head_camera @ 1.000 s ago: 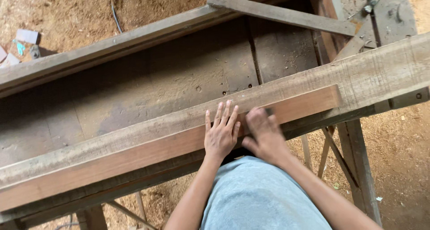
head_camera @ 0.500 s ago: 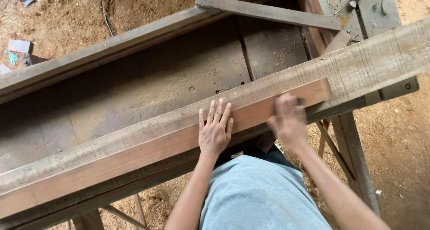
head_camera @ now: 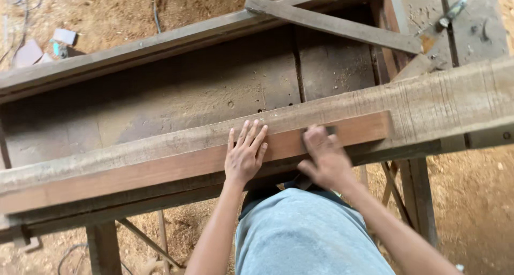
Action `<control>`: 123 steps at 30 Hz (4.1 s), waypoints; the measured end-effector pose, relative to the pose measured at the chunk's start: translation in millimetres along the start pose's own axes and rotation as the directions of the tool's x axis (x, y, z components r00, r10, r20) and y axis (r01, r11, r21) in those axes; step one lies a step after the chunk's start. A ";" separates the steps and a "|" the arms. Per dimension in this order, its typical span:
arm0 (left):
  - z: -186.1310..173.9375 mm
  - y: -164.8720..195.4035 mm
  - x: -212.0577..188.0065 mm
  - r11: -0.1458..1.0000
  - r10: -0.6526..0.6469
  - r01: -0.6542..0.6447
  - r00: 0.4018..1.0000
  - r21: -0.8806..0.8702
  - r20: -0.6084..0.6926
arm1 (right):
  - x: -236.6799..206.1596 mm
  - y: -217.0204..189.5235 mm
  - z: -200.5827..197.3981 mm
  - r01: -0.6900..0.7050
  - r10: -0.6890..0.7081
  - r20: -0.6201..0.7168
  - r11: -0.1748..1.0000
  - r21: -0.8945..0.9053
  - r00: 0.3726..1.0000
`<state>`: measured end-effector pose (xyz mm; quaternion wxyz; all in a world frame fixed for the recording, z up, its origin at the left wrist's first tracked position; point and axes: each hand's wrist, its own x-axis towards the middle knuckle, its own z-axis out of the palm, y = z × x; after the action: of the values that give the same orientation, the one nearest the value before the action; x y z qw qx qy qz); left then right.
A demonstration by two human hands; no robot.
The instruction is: The person uses a piece of sandpaper to sand the long edges and flat surfaces of a wooden plank.
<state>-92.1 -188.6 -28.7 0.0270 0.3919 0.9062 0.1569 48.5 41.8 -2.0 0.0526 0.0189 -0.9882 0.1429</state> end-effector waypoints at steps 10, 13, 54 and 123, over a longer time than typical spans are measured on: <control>-7.9 8.5 -0.2 0.998 -0.049 0.049 0.999 0.025 0.019 | 23.1 -24.5 -4.2 -0.191 0.233 0.533 0.973 -0.132 0.814; -10.2 6.9 -2.2 0.997 -0.050 0.050 0.999 0.061 -0.002 | 30.9 -27.8 0.5 -0.229 0.211 0.500 0.973 -0.025 0.840; 2.9 -60.6 -31.1 0.988 0.003 0.002 1.000 -0.154 0.030 | 72.7 -103.6 34.3 -0.410 0.407 -0.054 0.909 -0.075 0.912; 22.8 -12.4 -29.2 0.995 -0.095 0.096 0.995 0.022 -0.037 | -8.3 19.7 9.0 -0.313 0.269 0.224 0.930 0.191 0.937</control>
<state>-76.6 -211.6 -56.3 0.0134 0.3455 0.9260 0.1514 54.8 58.3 -17.0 -0.0683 -0.1088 -0.9578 0.2570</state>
